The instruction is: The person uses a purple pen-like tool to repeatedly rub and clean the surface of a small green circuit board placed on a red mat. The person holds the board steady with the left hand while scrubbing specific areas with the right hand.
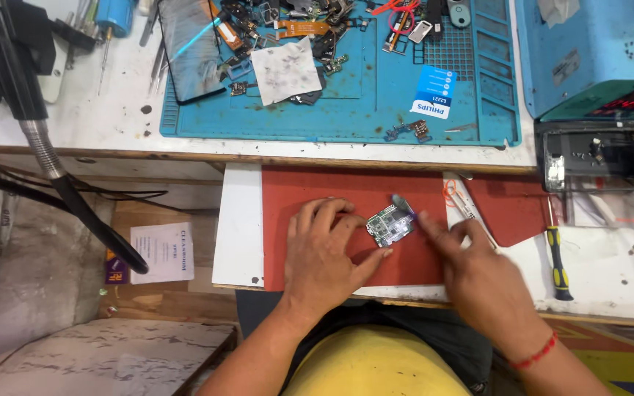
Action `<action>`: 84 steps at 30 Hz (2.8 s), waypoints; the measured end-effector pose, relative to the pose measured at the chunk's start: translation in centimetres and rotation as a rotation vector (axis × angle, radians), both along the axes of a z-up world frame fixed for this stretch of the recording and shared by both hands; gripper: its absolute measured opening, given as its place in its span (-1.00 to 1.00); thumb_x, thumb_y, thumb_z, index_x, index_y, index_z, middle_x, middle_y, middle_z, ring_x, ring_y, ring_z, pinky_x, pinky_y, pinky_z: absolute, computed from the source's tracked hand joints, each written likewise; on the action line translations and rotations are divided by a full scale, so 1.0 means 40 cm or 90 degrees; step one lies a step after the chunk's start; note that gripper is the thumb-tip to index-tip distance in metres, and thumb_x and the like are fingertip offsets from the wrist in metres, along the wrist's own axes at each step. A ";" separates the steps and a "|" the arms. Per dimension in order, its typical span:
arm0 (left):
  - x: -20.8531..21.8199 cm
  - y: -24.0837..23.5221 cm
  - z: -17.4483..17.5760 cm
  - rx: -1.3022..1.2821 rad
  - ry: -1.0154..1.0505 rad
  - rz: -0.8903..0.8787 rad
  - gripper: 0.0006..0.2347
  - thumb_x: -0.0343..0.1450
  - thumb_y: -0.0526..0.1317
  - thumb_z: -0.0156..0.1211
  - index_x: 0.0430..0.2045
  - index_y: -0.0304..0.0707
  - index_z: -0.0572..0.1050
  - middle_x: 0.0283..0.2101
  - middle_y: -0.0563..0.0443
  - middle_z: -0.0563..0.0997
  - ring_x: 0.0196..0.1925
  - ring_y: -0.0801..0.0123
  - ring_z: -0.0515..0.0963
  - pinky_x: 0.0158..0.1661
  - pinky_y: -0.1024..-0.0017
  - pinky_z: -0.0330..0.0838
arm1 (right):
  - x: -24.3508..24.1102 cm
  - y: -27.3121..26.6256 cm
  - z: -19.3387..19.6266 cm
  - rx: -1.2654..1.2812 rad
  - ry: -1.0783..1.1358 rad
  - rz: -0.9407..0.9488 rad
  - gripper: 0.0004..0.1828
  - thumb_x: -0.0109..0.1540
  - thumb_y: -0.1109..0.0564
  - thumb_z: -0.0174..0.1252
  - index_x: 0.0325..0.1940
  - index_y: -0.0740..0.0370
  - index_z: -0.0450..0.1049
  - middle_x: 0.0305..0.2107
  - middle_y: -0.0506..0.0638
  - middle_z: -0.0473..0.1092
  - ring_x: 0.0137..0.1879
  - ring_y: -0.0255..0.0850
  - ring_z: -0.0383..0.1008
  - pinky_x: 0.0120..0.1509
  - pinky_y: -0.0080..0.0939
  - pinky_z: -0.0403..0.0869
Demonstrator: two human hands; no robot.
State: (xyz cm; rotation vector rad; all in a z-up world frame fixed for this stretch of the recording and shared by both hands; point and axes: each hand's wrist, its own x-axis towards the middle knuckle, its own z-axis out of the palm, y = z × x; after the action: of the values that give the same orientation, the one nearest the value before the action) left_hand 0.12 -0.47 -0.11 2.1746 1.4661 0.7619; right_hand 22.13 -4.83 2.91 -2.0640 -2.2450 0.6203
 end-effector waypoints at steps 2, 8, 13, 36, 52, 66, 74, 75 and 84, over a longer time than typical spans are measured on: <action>-0.005 0.003 0.004 0.024 0.008 0.007 -0.62 0.20 0.04 0.49 -0.26 -0.19 0.62 0.00 0.00 0.51 0.18 0.11 0.40 0.10 0.09 0.25 | -0.007 0.012 0.003 -0.004 0.006 0.041 -0.16 0.07 0.24 0.08 0.44 -0.29 0.30 -0.06 0.06 0.38 -0.45 0.17 0.51 -0.40 0.14 0.53; -0.007 0.007 -0.001 0.008 -0.008 0.006 -0.60 0.21 0.06 0.50 -0.26 -0.20 0.61 0.00 -0.01 0.50 0.17 0.09 0.39 0.12 0.08 0.24 | 0.025 -0.016 0.034 -0.085 -0.081 0.017 -0.19 0.14 0.17 0.11 0.47 -0.40 0.27 -0.09 0.01 0.36 -0.48 0.12 0.53 -0.35 0.14 0.53; -0.006 0.011 -0.002 -0.007 -0.008 0.003 -0.52 0.19 0.05 0.50 -0.12 -0.23 0.58 -0.01 0.01 0.51 0.16 0.11 0.39 0.13 0.10 0.24 | -0.041 0.035 -0.036 0.005 -0.049 0.049 -0.27 0.21 0.25 0.00 0.45 -0.29 0.31 -0.13 0.03 0.38 -0.47 0.08 0.52 -0.37 0.09 0.51; -0.006 0.012 0.010 -0.006 -0.006 0.003 -0.57 0.21 0.07 0.47 -0.20 -0.20 0.61 -0.01 0.02 0.50 0.17 0.14 0.39 0.11 0.09 0.23 | 0.007 0.023 -0.018 0.030 -0.039 -0.015 -0.19 0.14 0.26 0.04 0.48 -0.28 0.30 -0.19 0.01 0.39 -0.44 0.08 0.52 -0.39 0.08 0.52; 0.024 0.029 0.024 -0.040 0.027 -0.006 -0.58 0.12 0.03 0.48 -0.36 -0.30 0.57 -0.03 -0.09 0.44 0.19 0.06 0.32 0.13 0.02 0.15 | 0.003 0.005 -0.027 0.047 0.000 -0.082 -0.26 0.20 0.22 0.05 0.47 -0.28 0.31 -0.15 0.01 0.39 -0.42 0.14 0.53 -0.33 0.14 0.52; 0.018 0.008 -0.004 0.028 0.019 -0.001 -0.56 0.16 0.07 0.49 -0.33 -0.31 0.55 0.02 -0.10 0.45 0.23 0.02 0.34 0.14 0.00 0.20 | -0.009 -0.005 -0.006 0.052 0.033 -0.031 -0.24 0.14 0.23 0.05 0.43 -0.29 0.32 -0.17 0.03 0.43 -0.35 0.16 0.54 -0.30 0.14 0.54; 0.007 0.014 -0.011 0.029 0.006 -0.011 -0.59 0.18 0.06 0.49 -0.34 -0.26 0.56 0.03 -0.08 0.47 0.23 0.01 0.35 0.15 0.00 0.20 | 0.025 -0.005 0.000 -0.075 -0.042 -0.071 -0.19 0.17 0.16 0.12 0.47 -0.47 0.24 -0.10 -0.01 0.40 -0.36 0.13 0.56 -0.25 0.14 0.54; 0.001 0.018 -0.008 0.021 0.004 -0.014 -0.58 0.19 0.07 0.49 -0.33 -0.26 0.56 0.03 -0.08 0.47 0.23 0.01 0.35 0.14 0.00 0.20 | 0.018 -0.018 -0.005 -0.085 -0.049 -0.062 -0.20 0.17 0.15 0.12 0.46 -0.50 0.25 -0.08 -0.01 0.39 -0.36 0.12 0.57 -0.25 0.14 0.55; -0.021 0.030 0.015 -0.036 -0.026 -0.042 -0.58 0.17 0.07 0.51 -0.34 -0.25 0.53 0.05 -0.06 0.47 0.22 0.05 0.36 0.12 0.05 0.21 | 0.012 0.031 -0.018 -0.053 -0.022 0.013 -0.22 0.19 0.17 0.04 0.49 -0.36 0.23 -0.06 0.03 0.38 -0.39 0.11 0.56 -0.29 0.13 0.54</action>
State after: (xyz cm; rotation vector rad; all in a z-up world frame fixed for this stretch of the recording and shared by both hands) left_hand -0.73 0.73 0.50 2.1424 1.3723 0.7293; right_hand 22.62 -3.61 2.17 -2.1083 -2.2997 0.6967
